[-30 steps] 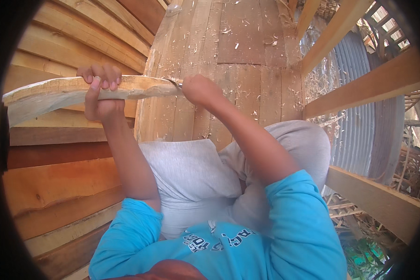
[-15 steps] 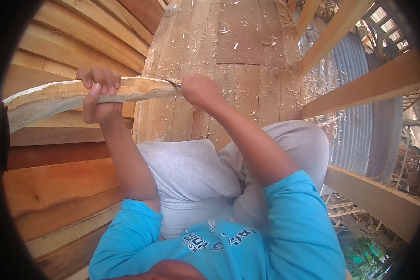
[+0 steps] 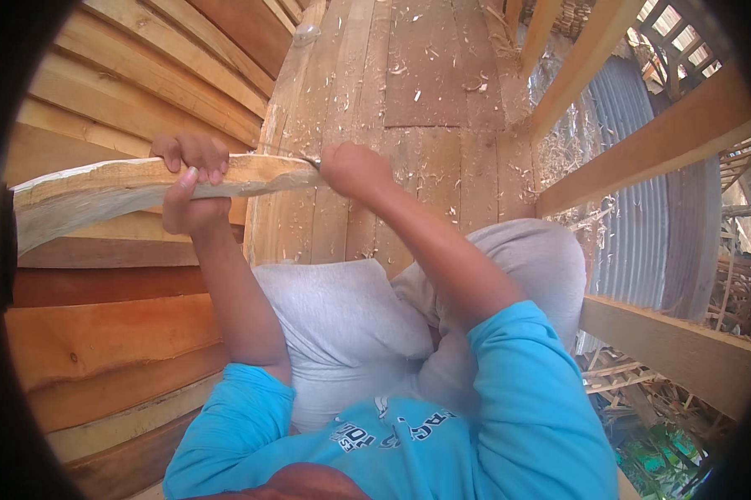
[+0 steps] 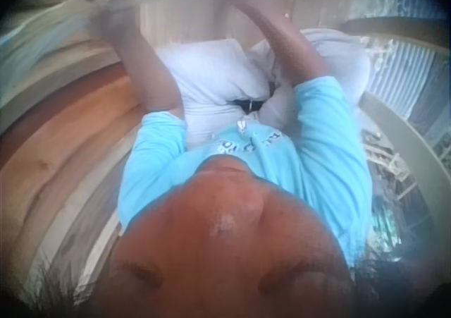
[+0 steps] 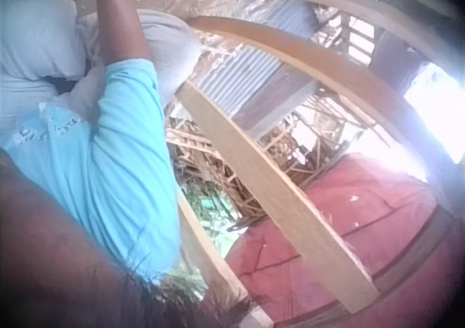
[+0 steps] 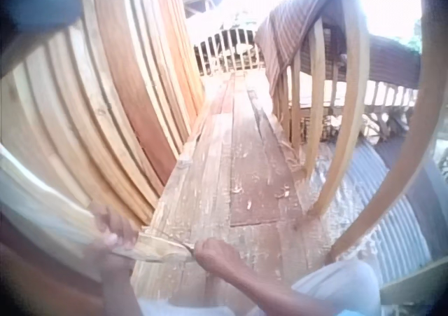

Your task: The person carves a long piece of wood using a knife, removing shavings and shaping the surface. They rotate the wood and adjust their grip to work on different sections while sitting on a wooden floor.

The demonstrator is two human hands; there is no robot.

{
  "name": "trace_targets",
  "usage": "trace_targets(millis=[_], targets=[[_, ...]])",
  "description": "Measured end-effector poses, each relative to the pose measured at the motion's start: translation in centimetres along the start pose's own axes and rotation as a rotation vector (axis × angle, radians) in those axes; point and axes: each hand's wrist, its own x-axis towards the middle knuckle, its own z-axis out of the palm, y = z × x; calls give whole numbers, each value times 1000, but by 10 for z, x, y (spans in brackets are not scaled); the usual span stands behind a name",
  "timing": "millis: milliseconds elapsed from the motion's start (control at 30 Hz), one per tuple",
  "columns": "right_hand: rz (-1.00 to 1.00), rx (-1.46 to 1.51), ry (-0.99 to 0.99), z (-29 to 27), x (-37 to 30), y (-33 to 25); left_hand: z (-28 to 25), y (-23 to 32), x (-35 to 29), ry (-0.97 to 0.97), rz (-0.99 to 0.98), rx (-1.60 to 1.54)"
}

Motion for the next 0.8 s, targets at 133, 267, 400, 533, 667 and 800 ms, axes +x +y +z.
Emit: trace_targets(millis=[133,267,400,533,667,800], targets=[[-72,-35,33,3,-14,-13,-11,3,-3,-66,-11,-25],[-158,-86,140,14,7,13,0,4,-2,21,-26,59],[-202,-138,276,23,9,12,-9,1,-1,74,-27,32],[-249,-203,309,27,6,11,-17,6,-1,31,-31,44],[-329,-226,416,30,8,16,-14,9,1,28,-58,75],[-396,-227,469,31,10,19,-15,12,2,3,-82,67]])
